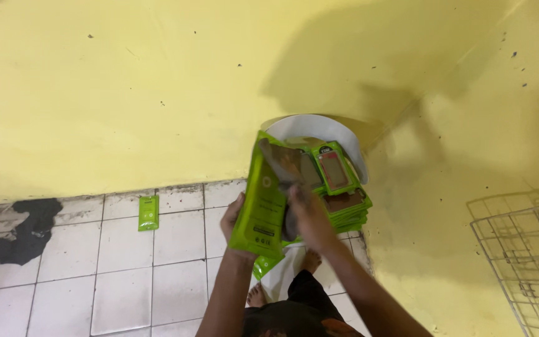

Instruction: The person repeatedly picks up packaged phone cases from a white plastic chair, wipes each package with a cloth, and hangs them on a wall-mounted wire grid. The process is repeated for multiple cases of different colors.

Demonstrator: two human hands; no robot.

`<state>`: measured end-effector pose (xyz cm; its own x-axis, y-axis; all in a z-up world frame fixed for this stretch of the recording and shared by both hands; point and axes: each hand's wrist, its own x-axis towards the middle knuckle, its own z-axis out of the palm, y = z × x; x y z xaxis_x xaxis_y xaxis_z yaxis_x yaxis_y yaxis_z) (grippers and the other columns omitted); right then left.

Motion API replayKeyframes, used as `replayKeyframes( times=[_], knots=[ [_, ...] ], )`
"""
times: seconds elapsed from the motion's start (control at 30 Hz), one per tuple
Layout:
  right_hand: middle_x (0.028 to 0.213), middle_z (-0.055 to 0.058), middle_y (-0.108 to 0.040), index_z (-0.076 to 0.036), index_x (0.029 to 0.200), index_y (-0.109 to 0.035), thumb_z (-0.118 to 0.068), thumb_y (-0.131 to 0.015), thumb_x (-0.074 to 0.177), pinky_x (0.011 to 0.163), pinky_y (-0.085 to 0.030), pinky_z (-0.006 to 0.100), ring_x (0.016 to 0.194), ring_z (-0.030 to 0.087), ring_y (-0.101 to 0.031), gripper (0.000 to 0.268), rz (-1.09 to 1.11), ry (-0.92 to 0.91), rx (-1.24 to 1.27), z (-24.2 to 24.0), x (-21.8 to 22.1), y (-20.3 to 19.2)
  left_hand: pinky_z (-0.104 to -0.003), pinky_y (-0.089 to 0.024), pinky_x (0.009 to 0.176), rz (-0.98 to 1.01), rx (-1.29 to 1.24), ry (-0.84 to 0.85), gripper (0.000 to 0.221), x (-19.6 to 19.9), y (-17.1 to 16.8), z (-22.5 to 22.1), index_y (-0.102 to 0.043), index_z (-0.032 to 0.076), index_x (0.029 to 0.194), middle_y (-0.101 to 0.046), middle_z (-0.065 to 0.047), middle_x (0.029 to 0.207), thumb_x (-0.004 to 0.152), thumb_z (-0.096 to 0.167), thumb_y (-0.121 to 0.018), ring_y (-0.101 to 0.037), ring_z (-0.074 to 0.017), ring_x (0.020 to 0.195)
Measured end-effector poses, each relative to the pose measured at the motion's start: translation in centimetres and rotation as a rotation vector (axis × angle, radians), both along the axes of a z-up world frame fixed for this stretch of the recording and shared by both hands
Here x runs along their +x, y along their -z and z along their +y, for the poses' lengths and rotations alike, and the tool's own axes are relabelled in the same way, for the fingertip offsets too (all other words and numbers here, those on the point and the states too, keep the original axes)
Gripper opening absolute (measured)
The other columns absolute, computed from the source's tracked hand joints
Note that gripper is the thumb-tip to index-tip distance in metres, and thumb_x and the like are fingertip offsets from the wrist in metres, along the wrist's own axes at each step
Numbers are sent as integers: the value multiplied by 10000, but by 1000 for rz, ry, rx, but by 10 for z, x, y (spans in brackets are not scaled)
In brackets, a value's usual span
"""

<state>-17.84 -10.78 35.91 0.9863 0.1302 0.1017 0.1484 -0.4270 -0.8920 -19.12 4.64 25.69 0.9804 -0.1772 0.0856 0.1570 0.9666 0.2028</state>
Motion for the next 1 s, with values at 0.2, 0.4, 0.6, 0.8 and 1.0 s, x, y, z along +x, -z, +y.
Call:
replayKeyframes(
  times=[0.2,0.4,0.6,0.8,1.0],
  knots=[
    [1315,255,-619,-26,1355,-608,-497,-379,1076,1004,-514,469,1154,310,-629,593,169,223,49,-23,27,-32,-386,-626,804,167,-110,-33,456,-18,12,0,-640,-40,1251,-764,-181,1103,961,295,-532,-754,-279,958],
    [1654,130,-379,-162,1561,-475,-165,-439,1055,1256,-113,603,1554,447,-229,508,-372,-177,-376,54,0,-19,-412,-530,1017,259,218,-130,613,-13,-40,-20,-405,53,1483,-525,-176,1429,1034,458,-307,-580,-294,1256],
    [1713,153,-289,-130,1616,-359,-141,-449,1068,1262,-111,603,1595,445,-176,555,-205,-354,-266,52,-48,-24,-521,-504,1035,304,338,-404,638,-6,-63,-7,-347,105,1514,-521,-205,1372,1024,499,-234,-568,-350,1225],
    [1678,265,-267,13,1608,-255,-112,-542,993,1253,-213,522,1559,464,-242,690,-126,-362,-102,37,-86,-36,-498,-469,1069,25,240,-475,585,11,-55,-12,-369,-42,1499,-535,-204,1360,1215,465,-304,-533,-336,1210],
    [1489,325,-451,63,1551,-295,-132,-639,974,1115,-409,479,1373,428,-480,699,-141,-158,23,26,-88,-15,-427,-396,1149,134,586,-574,651,24,-64,-42,-321,37,1599,-428,-165,1589,1108,461,-267,-453,-289,1416]
  ],
)
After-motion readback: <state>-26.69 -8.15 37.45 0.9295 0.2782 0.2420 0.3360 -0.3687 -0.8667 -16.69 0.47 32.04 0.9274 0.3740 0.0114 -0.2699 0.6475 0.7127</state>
